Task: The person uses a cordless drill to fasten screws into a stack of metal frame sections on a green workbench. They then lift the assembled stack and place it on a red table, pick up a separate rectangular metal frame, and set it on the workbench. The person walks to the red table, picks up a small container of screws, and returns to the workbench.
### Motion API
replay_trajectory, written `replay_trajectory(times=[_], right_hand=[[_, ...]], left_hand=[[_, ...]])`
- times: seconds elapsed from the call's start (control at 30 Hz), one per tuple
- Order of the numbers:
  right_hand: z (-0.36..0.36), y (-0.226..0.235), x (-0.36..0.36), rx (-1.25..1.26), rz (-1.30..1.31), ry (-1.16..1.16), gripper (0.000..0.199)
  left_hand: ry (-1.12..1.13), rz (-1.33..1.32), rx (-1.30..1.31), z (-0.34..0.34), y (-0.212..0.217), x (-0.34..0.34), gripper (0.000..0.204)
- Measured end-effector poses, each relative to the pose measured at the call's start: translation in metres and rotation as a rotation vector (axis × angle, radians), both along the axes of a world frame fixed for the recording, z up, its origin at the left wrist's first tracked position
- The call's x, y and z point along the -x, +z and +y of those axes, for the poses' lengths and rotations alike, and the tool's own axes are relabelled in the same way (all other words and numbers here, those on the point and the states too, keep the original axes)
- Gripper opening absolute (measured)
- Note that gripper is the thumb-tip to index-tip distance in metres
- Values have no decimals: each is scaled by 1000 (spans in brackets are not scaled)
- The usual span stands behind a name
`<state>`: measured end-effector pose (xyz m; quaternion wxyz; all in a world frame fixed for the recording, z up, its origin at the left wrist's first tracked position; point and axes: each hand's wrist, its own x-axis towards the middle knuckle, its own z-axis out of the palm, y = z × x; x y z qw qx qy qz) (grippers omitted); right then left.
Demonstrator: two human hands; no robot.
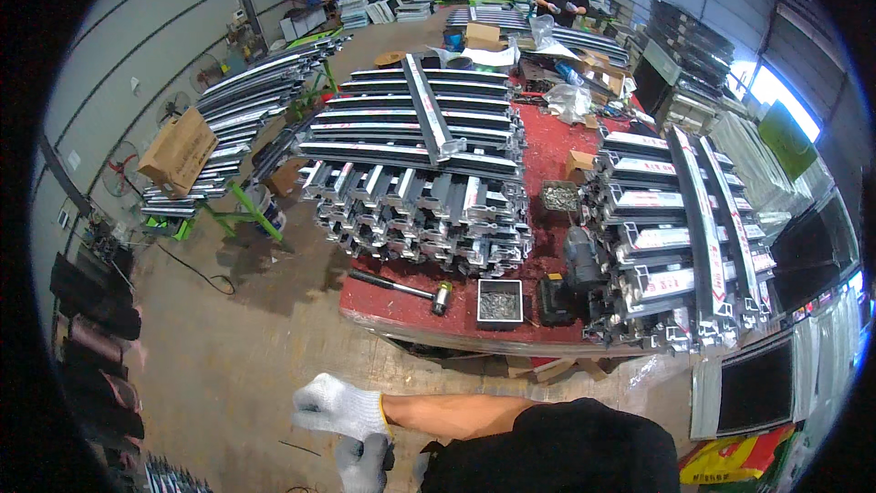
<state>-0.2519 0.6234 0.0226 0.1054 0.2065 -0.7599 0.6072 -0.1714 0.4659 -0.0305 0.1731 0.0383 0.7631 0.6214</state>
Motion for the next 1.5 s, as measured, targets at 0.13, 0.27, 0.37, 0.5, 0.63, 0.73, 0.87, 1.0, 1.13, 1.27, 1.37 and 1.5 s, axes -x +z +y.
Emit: replay_trajectory(times=[0.13, 0.27, 0.37, 0.5, 0.63, 0.73, 0.87, 1.0, 1.13, 1.27, 1.37, 1.5], right_hand=[[-15, -28, 46, 2, -51, -97, 34], [-31, -59, 95, -6, -133, -131, 29], [-55, -67, 135, 74, -98, -47, 22], [-89, -53, 205, 57, -348, 128, 26], [-103, -23, 268, 118, -443, 134, 40], [-97, -10, 297, 246, -401, 19, 37], [-72, -12, 331, 3, -266, -171, 32], [-40, -21, 364, -22, -189, -262, 30], [-14, -17, 407, -44, -83, -261, 25], [6, -9, 439, 45, -25, -236, 23], [24, -9, 443, 15, -21, -293, 23], [48, -9, 440, 20, -90, -409, 23]], left_hand=[[-107, -128, -36, -38, 4, 70, 30], [-360, 139, -80, -77, 25, 177, 51], [-188, 199, -1063, -70, 23, 255, 52], [-21, 94, -1181, -77, 28, 351, 61], [-312, 3, -1334, -80, 41, 445, 69], [-370, -165, -1371, -62, 47, 493, 72], [-358, -421, -1321, -22, 64, 535, 68], [-129, -586, -1144, 33, 77, 575, 57], [-143, -391, -1197, 61, 82, 618, 51], [-688, -312, -1416, 73, 88, 659, 69], [-730, -277, -1353, 106, 86, 666, 79], [-471, -189, -1115, 151, 86, 658, 76]])
